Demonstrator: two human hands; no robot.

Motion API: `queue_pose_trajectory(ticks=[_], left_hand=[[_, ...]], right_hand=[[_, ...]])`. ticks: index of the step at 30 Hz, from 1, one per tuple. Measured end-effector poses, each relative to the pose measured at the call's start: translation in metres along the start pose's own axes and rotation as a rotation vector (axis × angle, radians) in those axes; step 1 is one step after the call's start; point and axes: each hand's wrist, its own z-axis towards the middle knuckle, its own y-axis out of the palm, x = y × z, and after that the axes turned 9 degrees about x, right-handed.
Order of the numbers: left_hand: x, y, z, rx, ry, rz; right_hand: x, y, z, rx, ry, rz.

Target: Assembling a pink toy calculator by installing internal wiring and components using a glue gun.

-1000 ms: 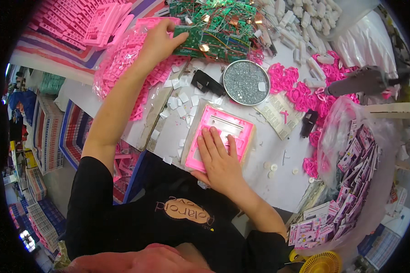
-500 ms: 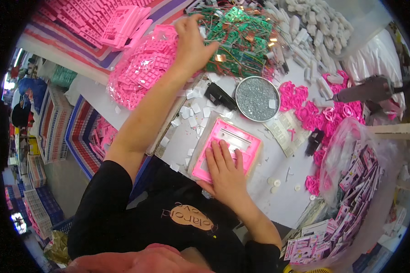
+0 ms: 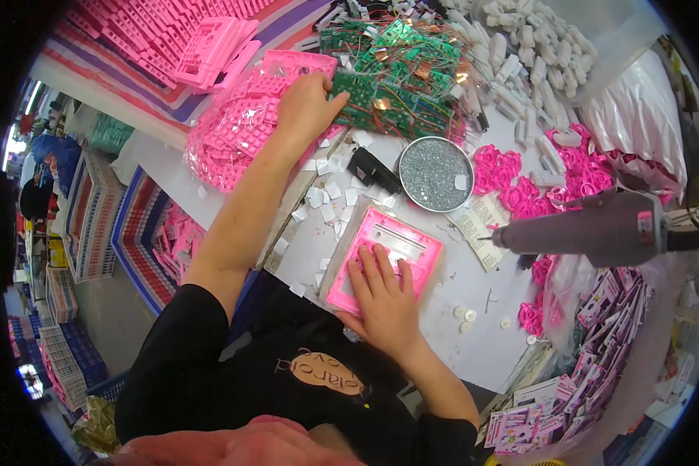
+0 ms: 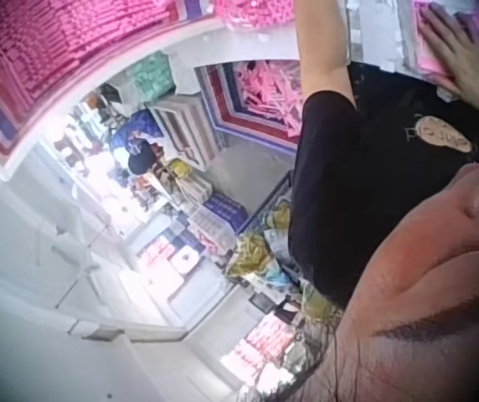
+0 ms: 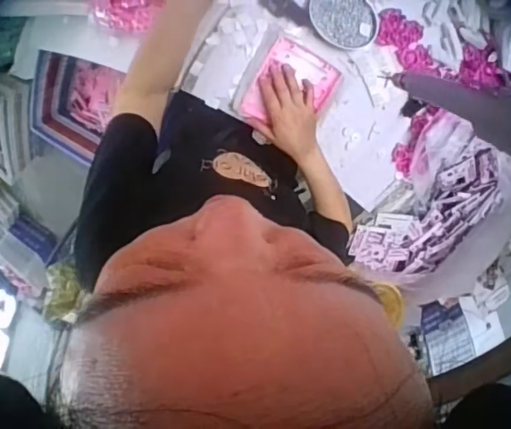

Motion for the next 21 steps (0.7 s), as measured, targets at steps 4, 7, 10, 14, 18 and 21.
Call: queue_pose_trajectory(ticks=[4,7,10,14,18,21], left_hand=[[0.025,0.002,0.007,-0.002,-0.112,-0.102],[0.023,0.02,0.012,-0.011,-0.19,-0.429],[0.029,0.026,0.011,0.114,0.015,-0.351],[0.032,0.023,0.011,0.18,0.045,-0.235],[0.035,-0.011,-0.003,0.378,0.003,-0.667],[0.041,-0.051,-0.019,0.557,0.287,-0.835]], right_hand=[[0.003,0.001,-0.002,0.029,-0.001,-0.004],[0.002,0.001,-0.002,0.041,-0.008,0.005],[0.001,-0.001,0.0,0.025,-0.008,-0.003],[0.002,-0.001,-0.002,-0.004,0.002,0.017],[0.0,-0.006,-0.001,0.081,-0.01,0.094],[0.017,-0.014,-0.003,0.285,-0.051,0.32]])
